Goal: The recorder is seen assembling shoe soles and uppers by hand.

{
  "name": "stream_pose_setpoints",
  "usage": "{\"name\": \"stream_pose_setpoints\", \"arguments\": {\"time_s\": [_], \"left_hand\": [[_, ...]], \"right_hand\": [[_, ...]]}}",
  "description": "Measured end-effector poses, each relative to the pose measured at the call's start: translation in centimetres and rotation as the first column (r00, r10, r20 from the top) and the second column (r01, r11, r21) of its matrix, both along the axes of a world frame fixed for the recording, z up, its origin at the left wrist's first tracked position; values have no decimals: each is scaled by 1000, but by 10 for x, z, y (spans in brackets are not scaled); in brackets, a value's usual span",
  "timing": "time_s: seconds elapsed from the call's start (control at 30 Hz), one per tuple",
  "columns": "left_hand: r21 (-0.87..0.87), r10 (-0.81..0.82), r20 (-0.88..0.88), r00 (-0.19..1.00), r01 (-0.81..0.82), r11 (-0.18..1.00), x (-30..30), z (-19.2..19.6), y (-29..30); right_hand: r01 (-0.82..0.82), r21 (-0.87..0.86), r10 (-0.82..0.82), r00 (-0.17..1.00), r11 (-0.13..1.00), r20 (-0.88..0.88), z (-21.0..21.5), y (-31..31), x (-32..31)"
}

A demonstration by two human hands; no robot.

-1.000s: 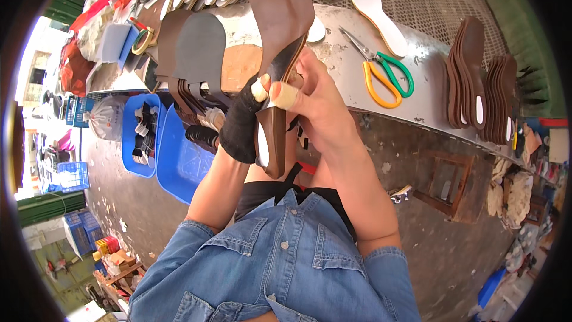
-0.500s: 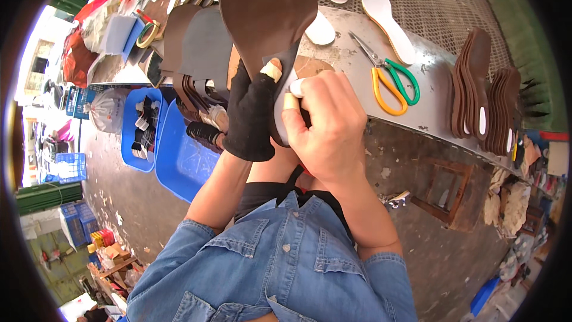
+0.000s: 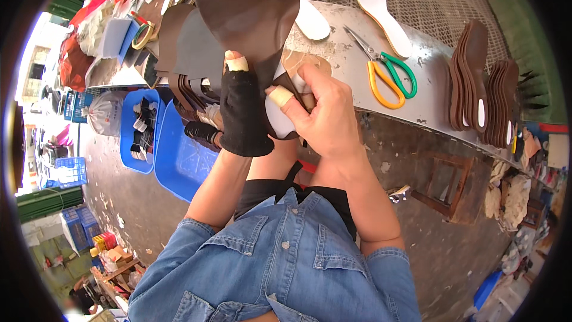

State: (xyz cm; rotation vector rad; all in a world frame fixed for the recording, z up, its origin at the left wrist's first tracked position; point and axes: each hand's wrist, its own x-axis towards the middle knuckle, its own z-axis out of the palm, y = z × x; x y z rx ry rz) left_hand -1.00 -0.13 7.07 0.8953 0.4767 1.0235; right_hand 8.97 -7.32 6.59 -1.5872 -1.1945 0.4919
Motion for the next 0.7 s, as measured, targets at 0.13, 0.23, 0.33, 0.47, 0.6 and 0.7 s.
{"name": "stream_pose_setpoints", "arguments": {"time_s": [0.13, 0.23, 0.33, 0.47, 0.6, 0.7], "left_hand": [[46, 62, -119, 991, -57, 997, 2, 9, 3], [-29, -317, -204, 926, 318, 948, -10, 5, 17], [-176, -364, -105, 925, 343, 923, -13, -7, 20], [-101, -251, -30, 967, 247, 964, -8, -4, 6], [-203, -241, 115, 964, 260, 944, -10, -8, -5], [-179, -240, 100, 966, 254, 950, -19, -17, -6]], "right_hand": [[-13, 295, 167, 846, 956, -506, -17, -8, -3], [-92, 240, 198, 863, 966, -464, -15, -14, 15], [-60, 218, 143, 910, 974, -389, -15, -15, 13], [-147, 68, 162, 877, 987, -452, -20, -26, 21], [76, 120, -8, 875, 990, -485, -13, -20, 15], [-63, 57, 83, 873, 996, -480, -16, -28, 19]]}}
